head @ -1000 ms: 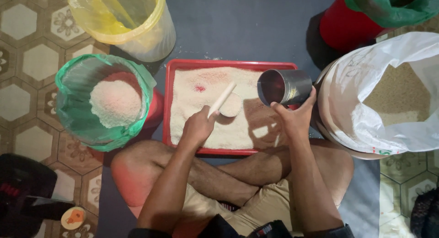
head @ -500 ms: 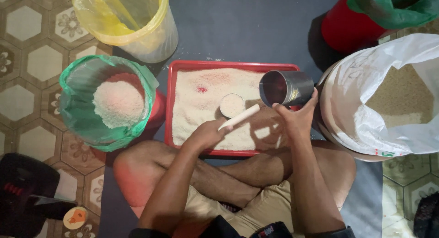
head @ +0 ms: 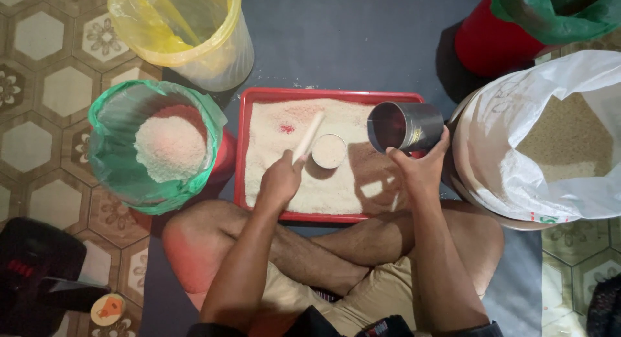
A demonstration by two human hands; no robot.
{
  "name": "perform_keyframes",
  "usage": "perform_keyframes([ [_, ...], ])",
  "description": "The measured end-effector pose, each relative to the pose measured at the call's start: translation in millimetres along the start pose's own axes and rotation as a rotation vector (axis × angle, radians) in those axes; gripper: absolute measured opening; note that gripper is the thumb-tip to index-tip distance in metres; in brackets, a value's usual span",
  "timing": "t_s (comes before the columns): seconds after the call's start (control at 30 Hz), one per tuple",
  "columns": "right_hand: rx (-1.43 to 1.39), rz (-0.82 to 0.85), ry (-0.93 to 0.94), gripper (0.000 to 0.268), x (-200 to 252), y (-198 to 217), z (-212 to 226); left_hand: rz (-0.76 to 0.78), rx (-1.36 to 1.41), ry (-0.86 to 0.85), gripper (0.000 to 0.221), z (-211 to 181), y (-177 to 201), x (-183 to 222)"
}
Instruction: The person measures and pours grain from a central tray into various bags and buckets using small metal cups.
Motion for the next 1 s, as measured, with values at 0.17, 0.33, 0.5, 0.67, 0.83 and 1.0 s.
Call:
perform_keyframes([
  [0.17, -0.020, -0.006, 0.005, 0.127, 0.4, -0.5, 1.7, -0.033, 0.054, -0.032, 0.053, -18.3, 6.5, 18.9],
  [0.33, 0.013, -0.016, -0.040, 0.131, -1.5, 1.2, -0.5, 0.142, 0.026, -0.289, 0.041, -33.5, -20.8, 17.6],
  [0.5, -0.029, 0.003, -0.040, 0.129, 1.6, -4.8, 5.5, 0.199, -0.132, -0.321, 0.043, -17.3, -38.5, 0.8],
  [0.67, -0.071, -0.012, -0.014, 0.130, 1.1, -4.0, 5.1, 0.180, -0.292, -0.264, 0.049, 6.8, -46.5, -27.6],
  [0.83, 0.007, -0.016, -0.074, 0.130, 1.0, -3.2, 5.2, -0.024, -0.339, -0.112, 0.075, 23.4, -31.3, -44.2],
  [1.0, 0.091, -0.049, -0.101, 0.134, 0.0, -4.6, 0.8, -0.159, -0.366, -0.156, 0.096, -22.0, -9.4, -25.7],
])
Point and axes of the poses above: each hand's wrist, its own x-axis away from the middle knuckle, its own y-axis out of the back of the hand, z = x × y, the point moved 9 cm from there along -x, towards the middle knuckle, and after that the axes turned 14 degrees about z, right-handed, at the moved point
